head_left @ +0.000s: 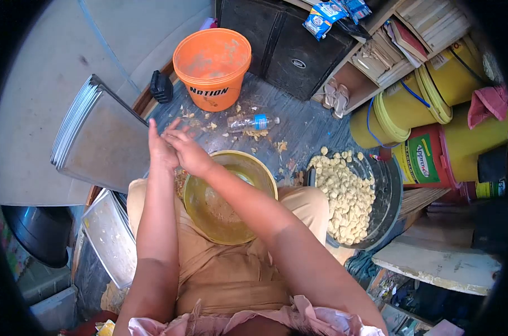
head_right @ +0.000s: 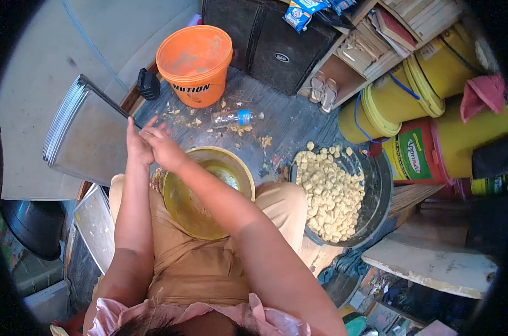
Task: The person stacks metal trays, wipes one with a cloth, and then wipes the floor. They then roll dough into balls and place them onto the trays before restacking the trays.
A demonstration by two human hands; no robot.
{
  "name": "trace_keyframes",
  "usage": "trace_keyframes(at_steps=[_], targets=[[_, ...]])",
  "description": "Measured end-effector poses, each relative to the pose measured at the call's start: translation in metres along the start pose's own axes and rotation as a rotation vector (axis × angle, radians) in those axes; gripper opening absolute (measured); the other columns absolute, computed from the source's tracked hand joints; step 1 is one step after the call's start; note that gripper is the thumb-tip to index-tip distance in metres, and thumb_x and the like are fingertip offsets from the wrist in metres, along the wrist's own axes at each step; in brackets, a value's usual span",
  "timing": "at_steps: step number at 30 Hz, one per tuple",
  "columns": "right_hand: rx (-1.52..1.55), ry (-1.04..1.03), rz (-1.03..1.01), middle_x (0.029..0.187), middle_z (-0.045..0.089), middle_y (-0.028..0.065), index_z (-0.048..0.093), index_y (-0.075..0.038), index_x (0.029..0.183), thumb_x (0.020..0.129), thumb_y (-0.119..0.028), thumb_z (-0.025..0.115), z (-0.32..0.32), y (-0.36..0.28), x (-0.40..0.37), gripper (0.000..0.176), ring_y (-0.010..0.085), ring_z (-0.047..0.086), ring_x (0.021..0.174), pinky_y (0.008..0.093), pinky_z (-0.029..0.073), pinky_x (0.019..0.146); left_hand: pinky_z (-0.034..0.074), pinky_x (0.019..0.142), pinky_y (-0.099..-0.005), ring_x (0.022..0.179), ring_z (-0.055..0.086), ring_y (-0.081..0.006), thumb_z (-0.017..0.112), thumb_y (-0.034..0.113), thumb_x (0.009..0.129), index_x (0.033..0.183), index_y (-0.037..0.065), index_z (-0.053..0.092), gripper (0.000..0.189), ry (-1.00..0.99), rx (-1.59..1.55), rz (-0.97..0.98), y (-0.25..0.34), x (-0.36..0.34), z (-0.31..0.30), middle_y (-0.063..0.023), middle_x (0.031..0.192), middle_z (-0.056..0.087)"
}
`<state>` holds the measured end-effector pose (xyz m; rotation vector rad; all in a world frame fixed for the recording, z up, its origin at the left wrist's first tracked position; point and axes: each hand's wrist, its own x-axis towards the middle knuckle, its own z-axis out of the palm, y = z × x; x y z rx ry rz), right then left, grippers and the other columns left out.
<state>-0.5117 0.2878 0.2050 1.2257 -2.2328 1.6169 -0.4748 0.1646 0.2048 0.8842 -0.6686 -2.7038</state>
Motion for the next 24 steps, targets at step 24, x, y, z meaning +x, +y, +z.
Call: trace_keyframes(at_steps=[24], targets=[[-0.699,-0.424,1.245,0.096,0.066,0.0152,0.062,-0.005,0.108,0.078,-0.026,0.065,-0.424,0.158,-0.314,0.037,0.0238,0.062,0.087,0.0351,0.049,0.073,0.032,0.100,-0.0356,0.120,0.044,-0.0254,0.061,0.032,0.084,0.111,0.002,0.059,0.040,-0.196,1.404,0.348,-0.007,-0.051,0.026,-0.0157,0.120,0.053]])
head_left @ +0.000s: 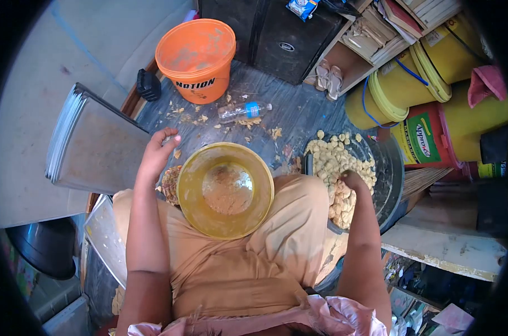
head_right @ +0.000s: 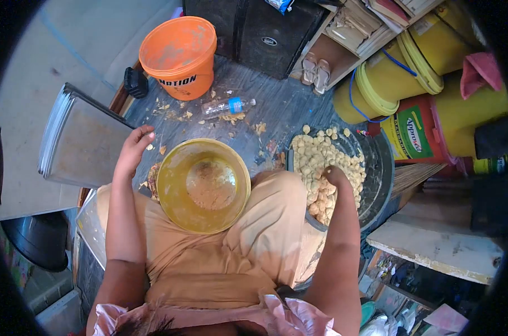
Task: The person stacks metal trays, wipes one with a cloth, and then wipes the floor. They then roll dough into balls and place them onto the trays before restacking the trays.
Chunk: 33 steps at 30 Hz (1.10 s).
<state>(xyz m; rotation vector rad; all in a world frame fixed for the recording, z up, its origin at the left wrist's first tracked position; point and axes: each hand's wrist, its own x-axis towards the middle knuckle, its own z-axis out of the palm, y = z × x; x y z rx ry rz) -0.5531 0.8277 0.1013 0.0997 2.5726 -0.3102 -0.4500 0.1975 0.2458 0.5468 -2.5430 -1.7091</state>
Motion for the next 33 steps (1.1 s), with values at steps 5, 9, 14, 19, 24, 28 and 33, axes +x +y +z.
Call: trace_keyframes(at_steps=[5,9,14,19,24,28,33], targets=[[0.261,0.233,-0.027,0.091,0.066,0.0189,0.063,-0.003,0.103,0.075,-0.021,0.064,0.022,-0.008,0.096,0.033,0.0279,0.063,0.086,0.0370,0.047,0.077,0.030,0.102,-0.0381,0.124,0.040,-0.0329,0.063,0.029,0.082,0.111,0.003,0.058,0.039,-0.053,0.272,0.074,0.000,0.001,0.016,-0.0218,0.127,0.046],[0.114,0.239,0.006,0.111,0.058,0.0204,0.055,-0.006,0.116,0.074,-0.020,0.059,0.036,-0.046,0.143,0.044,0.0349,0.056,0.102,0.0389,0.044,0.088,0.029,0.104,-0.0394,0.124,0.039,-0.0347,0.063,0.025,0.082,0.116,0.002,0.054,0.042,-0.119,0.428,0.089,-0.009,0.005,0.031,-0.0231,0.130,0.043],[0.141,0.278,0.100,0.135,0.038,0.0190,0.046,-0.019,0.129,0.077,-0.019,0.055,0.096,-0.034,0.238,0.053,0.0365,0.039,0.123,0.0443,0.035,0.100,0.033,0.102,-0.0399,0.122,0.041,-0.0360,0.064,0.022,0.080,0.127,0.002,0.044,0.055,-0.203,0.594,0.065,-0.015,0.006,0.055,-0.0222,0.129,0.043],[0.026,0.138,0.230,0.146,0.023,0.0085,0.049,-0.025,0.128,0.084,-0.024,0.048,0.073,-0.075,0.240,0.044,0.0327,0.025,0.131,0.0508,0.023,0.105,0.036,0.099,-0.0397,0.117,0.045,-0.0354,0.064,0.021,0.079,0.130,0.002,0.041,0.059,-0.307,0.560,-0.125,-0.022,0.009,0.063,-0.0215,0.127,0.045],[0.098,0.407,0.167,0.102,0.064,0.0067,0.068,-0.016,0.098,0.080,-0.027,0.057,0.080,-0.047,0.248,0.024,0.0268,0.061,0.093,0.0430,0.047,0.081,0.034,0.102,-0.0360,0.120,0.045,-0.0316,0.062,0.017,0.079,0.132,0.001,0.038,0.060,-0.380,0.555,-0.185,-0.023,0.015,0.069,-0.0203,0.127,0.047],[0.636,0.438,-0.129,0.072,0.062,0.0062,0.065,-0.004,0.083,0.073,-0.015,0.064,0.047,-0.027,0.197,0.015,0.0187,0.057,0.062,0.0322,0.045,0.060,0.034,0.101,-0.0368,0.119,0.045,-0.0326,0.062,0.016,0.079,0.132,0.001,0.038,0.060,-0.374,0.499,-0.179,-0.026,0.021,0.070,-0.0210,0.127,0.048],[0.589,-0.411,-0.055,0.082,0.062,0.0044,0.062,-0.002,0.092,0.073,-0.010,0.064,-0.030,-0.033,0.061,0.021,0.0086,0.055,0.072,0.0240,0.046,0.062,0.037,0.099,-0.0382,0.118,0.046,-0.0360,0.062,0.023,0.080,0.132,0.002,0.039,0.060,-0.382,0.560,-0.069,-0.018,0.023,0.077,-0.0228,0.126,0.046]])
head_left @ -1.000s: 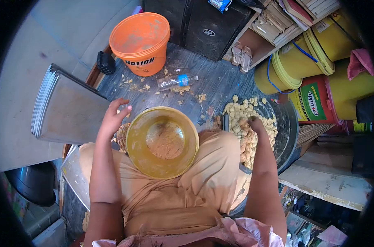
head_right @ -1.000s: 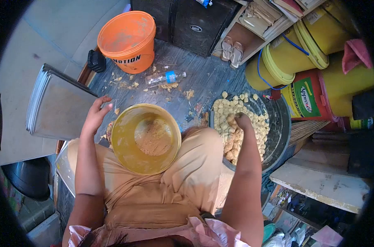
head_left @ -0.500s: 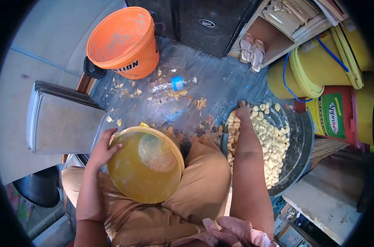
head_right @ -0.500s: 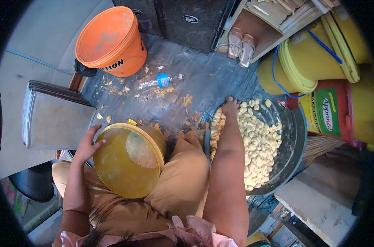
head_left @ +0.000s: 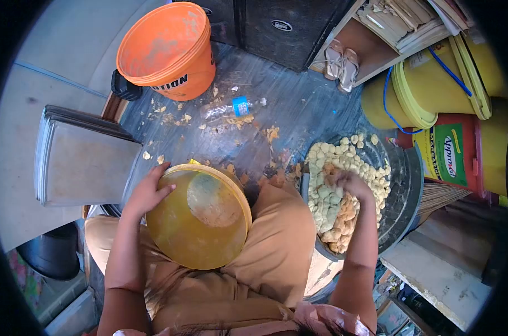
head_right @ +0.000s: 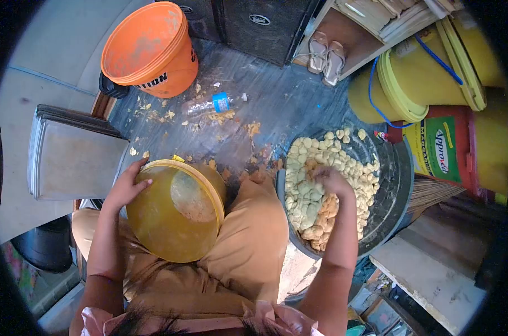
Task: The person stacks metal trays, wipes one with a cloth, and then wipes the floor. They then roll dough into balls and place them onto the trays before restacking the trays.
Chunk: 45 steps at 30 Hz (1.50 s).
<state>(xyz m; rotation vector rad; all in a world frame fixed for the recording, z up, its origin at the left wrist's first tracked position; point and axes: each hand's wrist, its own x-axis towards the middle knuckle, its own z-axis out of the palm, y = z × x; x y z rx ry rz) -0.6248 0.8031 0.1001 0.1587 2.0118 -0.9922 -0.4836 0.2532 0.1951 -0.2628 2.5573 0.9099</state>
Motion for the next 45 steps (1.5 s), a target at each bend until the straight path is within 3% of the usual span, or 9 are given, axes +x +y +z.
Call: trace_keyframes(at_steps=[3,8,10,14,20,26,29,37,45], targets=[[-0.248,-0.227,-0.103,0.081,0.064,0.0042,0.063,0.000,0.094,0.081,-0.027,0.067,0.013,0.005,-0.035,0.030,0.0108,0.058,0.073,0.0259,0.048,0.067,0.036,0.099,-0.0385,0.118,0.045,-0.0369,0.063,0.024,0.080,0.132,0.002,0.038,0.062,-0.014,0.048,0.007,0.000,0.001,-0.001,-0.0235,0.127,0.045],[-0.023,0.010,-0.193,0.096,0.066,0.0094,0.063,-0.002,0.106,0.081,-0.026,0.066,0.016,-0.071,0.003,0.034,0.0176,0.059,0.088,0.0311,0.045,0.082,0.037,0.098,-0.0399,0.116,0.046,-0.0383,0.064,0.026,0.079,0.134,0.004,0.036,0.065,-0.030,0.122,0.041,-0.005,-0.002,-0.004,-0.0227,0.129,0.043],[-0.188,0.045,-0.514,0.102,0.064,0.0130,0.060,-0.001,0.112,0.080,-0.023,0.065,0.027,-0.105,0.060,0.038,0.0226,0.060,0.093,0.0353,0.046,0.083,0.038,0.097,-0.0411,0.116,0.046,-0.0386,0.064,0.026,0.079,0.135,0.006,0.036,0.066,-0.038,0.148,0.046,-0.006,-0.006,-0.008,-0.0221,0.130,0.043],[-0.852,0.286,-0.444,0.132,0.048,0.0118,0.043,-0.011,0.132,0.078,-0.022,0.064,0.079,-0.165,0.198,0.059,0.0310,0.047,0.118,0.0418,0.037,0.099,0.040,0.095,-0.0431,0.114,0.047,-0.0392,0.064,0.029,0.079,0.135,0.008,0.036,0.067,-0.079,0.175,0.013,-0.003,-0.014,-0.018,-0.0210,0.131,0.042],[-1.046,0.549,-0.331,0.146,0.028,0.0034,0.025,-0.019,0.142,0.076,-0.021,0.065,0.160,-0.189,0.272,0.077,0.0263,0.029,0.133,0.0502,0.026,0.105,0.042,0.093,-0.0426,0.108,0.051,-0.0391,0.062,0.032,0.080,0.132,0.005,0.038,0.063,-0.154,0.177,-0.020,-0.017,-0.017,-0.037,-0.0199,0.128,0.045],[-0.771,0.080,-0.317,0.122,0.055,0.0120,0.039,-0.013,0.135,0.077,-0.025,0.068,0.168,-0.154,0.281,0.065,0.0268,0.054,0.108,0.0411,0.044,0.087,0.043,0.090,-0.0426,0.105,0.052,-0.0387,0.061,0.033,0.081,0.130,0.004,0.040,0.060,-0.139,0.107,0.045,-0.027,-0.010,-0.041,-0.0195,0.122,0.048],[-0.253,-0.586,-0.008,0.102,0.062,0.0102,0.049,-0.007,0.126,0.078,-0.026,0.068,0.124,-0.174,0.263,0.054,0.0201,0.061,0.086,0.0340,0.050,0.071,0.043,0.090,-0.0434,0.105,0.052,-0.0385,0.061,0.033,0.080,0.130,0.005,0.041,0.060,-0.152,0.107,0.073,-0.029,-0.007,-0.042,-0.0191,0.123,0.047],[-0.007,-0.414,-0.225,0.069,0.060,0.0051,0.059,0.001,0.113,0.080,-0.030,0.060,0.042,-0.324,0.112,0.045,0.0116,0.057,0.056,0.0232,0.046,0.046,0.040,0.093,-0.0413,0.112,0.048,-0.0376,0.062,0.031,0.079,0.130,0.003,0.041,0.061,-0.096,0.050,0.085,-0.039,-0.014,-0.042,-0.0205,0.126,0.046],[0.428,-0.304,-0.613,0.101,0.061,0.0128,0.039,-0.002,0.134,0.087,-0.031,0.055,0.080,-0.405,0.049,0.057,0.0173,0.060,0.077,0.0293,0.051,0.064,0.042,0.092,-0.0421,0.110,0.051,-0.0359,0.064,0.035,0.077,0.130,0.005,0.043,0.064,-0.048,0.053,0.011,-0.057,-0.025,-0.037,-0.0196,0.126,0.048]])
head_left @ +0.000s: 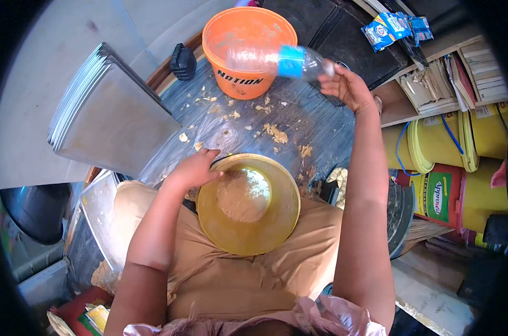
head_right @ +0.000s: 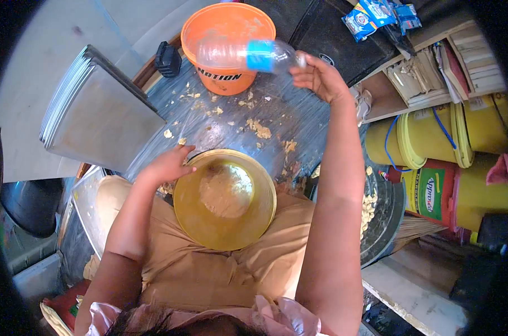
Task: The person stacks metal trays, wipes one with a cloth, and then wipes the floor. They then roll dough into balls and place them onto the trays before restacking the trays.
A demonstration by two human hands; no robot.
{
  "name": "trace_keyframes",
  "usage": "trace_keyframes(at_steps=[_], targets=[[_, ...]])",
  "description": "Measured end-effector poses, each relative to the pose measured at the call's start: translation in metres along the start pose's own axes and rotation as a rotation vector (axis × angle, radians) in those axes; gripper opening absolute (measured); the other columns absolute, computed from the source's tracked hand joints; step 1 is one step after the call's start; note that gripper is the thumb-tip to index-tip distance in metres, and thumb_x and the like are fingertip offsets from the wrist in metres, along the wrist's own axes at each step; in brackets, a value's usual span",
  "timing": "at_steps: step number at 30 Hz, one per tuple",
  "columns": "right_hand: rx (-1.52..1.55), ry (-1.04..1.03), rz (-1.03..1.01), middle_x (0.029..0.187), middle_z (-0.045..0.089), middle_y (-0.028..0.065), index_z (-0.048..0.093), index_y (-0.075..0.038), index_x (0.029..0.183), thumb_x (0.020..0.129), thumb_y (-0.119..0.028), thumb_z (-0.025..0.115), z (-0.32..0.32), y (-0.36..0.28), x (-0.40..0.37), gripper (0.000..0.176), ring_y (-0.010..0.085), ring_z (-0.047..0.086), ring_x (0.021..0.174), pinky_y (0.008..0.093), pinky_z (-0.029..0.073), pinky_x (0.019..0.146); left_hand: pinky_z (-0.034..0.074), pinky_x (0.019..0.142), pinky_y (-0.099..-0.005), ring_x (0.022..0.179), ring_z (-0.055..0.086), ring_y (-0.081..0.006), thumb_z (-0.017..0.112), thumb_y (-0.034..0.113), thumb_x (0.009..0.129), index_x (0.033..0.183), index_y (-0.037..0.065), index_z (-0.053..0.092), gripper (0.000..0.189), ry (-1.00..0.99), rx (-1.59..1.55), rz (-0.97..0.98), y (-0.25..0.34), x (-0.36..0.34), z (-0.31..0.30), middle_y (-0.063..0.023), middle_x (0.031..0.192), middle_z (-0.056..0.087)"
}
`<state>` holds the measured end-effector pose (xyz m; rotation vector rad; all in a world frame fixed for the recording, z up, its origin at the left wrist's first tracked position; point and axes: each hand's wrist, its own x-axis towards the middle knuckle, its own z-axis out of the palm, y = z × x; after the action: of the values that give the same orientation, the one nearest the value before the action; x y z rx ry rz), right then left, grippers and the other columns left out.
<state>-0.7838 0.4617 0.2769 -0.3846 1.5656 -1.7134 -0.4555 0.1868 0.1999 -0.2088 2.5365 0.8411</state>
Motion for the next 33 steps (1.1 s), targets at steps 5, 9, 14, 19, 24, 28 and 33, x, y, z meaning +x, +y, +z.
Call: trace_keyframes(at_steps=[5,9,14,19,24,28,33], targets=[[-0.402,0.130,0.060,0.132,0.044,0.0187,0.025,-0.006,0.141,0.081,-0.046,0.061,0.039,0.038,-0.030,0.080,0.0291,0.052,0.110,0.0415,0.049,0.084,0.042,0.092,-0.0396,0.111,0.052,-0.0350,0.068,0.040,0.073,0.128,0.001,0.043,0.072,-0.086,0.022,-0.115,-0.021,-0.007,0.010,-0.0215,0.122,0.053],[-0.833,-0.300,0.603,0.136,0.041,0.0161,0.027,-0.011,0.141,0.071,-0.053,0.068,0.065,0.115,-0.088,0.091,0.0298,0.047,0.117,0.0428,0.052,0.078,0.043,0.091,-0.0381,0.108,0.055,-0.0328,0.068,0.042,0.074,0.127,0.000,0.044,0.072,-0.230,-0.134,-0.124,-0.043,-0.012,0.032,-0.0233,0.115,0.057],[-0.682,-0.399,0.743,0.114,0.058,0.0139,0.040,-0.008,0.133,0.071,-0.037,0.067,0.081,0.183,-0.127,0.073,0.0252,0.061,0.092,0.0395,0.055,0.071,0.044,0.087,-0.0383,0.101,0.059,-0.0312,0.064,0.036,0.077,0.124,-0.002,0.046,0.063,-0.275,-0.443,-0.131,-0.042,-0.021,0.040,-0.0232,0.112,0.059],[-0.646,-0.014,0.309,0.095,0.064,0.0103,0.053,-0.002,0.119,0.071,-0.020,0.060,0.061,0.195,-0.109,0.052,0.0168,0.061,0.080,0.0279,0.050,0.064,0.051,0.071,-0.0358,0.080,0.064,-0.0248,0.063,0.023,0.080,0.115,-0.002,0.054,0.044,0.147,-0.665,-0.179,-0.049,-0.021,0.017,-0.0182,0.092,0.064],[-0.465,0.266,0.105,0.093,0.064,0.0139,0.053,0.001,0.115,0.078,-0.019,0.060,0.107,0.140,-0.097,0.043,0.0183,0.063,0.078,0.0285,0.050,0.062,0.049,0.082,-0.0391,0.091,0.061,-0.0280,0.065,0.030,0.080,0.121,0.001,0.052,0.051,0.587,-0.788,-0.183,-0.052,-0.030,-0.025,-0.0217,0.099,0.061],[0.154,0.315,0.175,0.089,0.063,0.0117,0.053,0.000,0.111,0.084,-0.021,0.058,0.130,0.162,-0.079,0.034,0.0208,0.063,0.074,0.0304,0.050,0.060,0.036,0.099,-0.0416,0.121,0.041,-0.0359,0.066,0.032,0.079,0.126,0.003,0.048,0.058,0.701,-0.299,-0.044,-0.053,-0.051,-0.036,-0.0260,0.130,0.039],[-0.087,0.582,0.533,0.093,0.063,0.0154,0.057,-0.003,0.101,0.087,-0.024,0.051,0.137,0.377,-0.085,0.026,0.0275,0.064,0.081,0.0395,0.053,0.067,0.029,0.104,-0.0449,0.128,0.030,-0.0424,0.067,0.031,0.077,0.129,0.005,0.045,0.063,0.268,0.227,-0.067,-0.017,-0.084,0.004,-0.0240,0.142,0.025]])
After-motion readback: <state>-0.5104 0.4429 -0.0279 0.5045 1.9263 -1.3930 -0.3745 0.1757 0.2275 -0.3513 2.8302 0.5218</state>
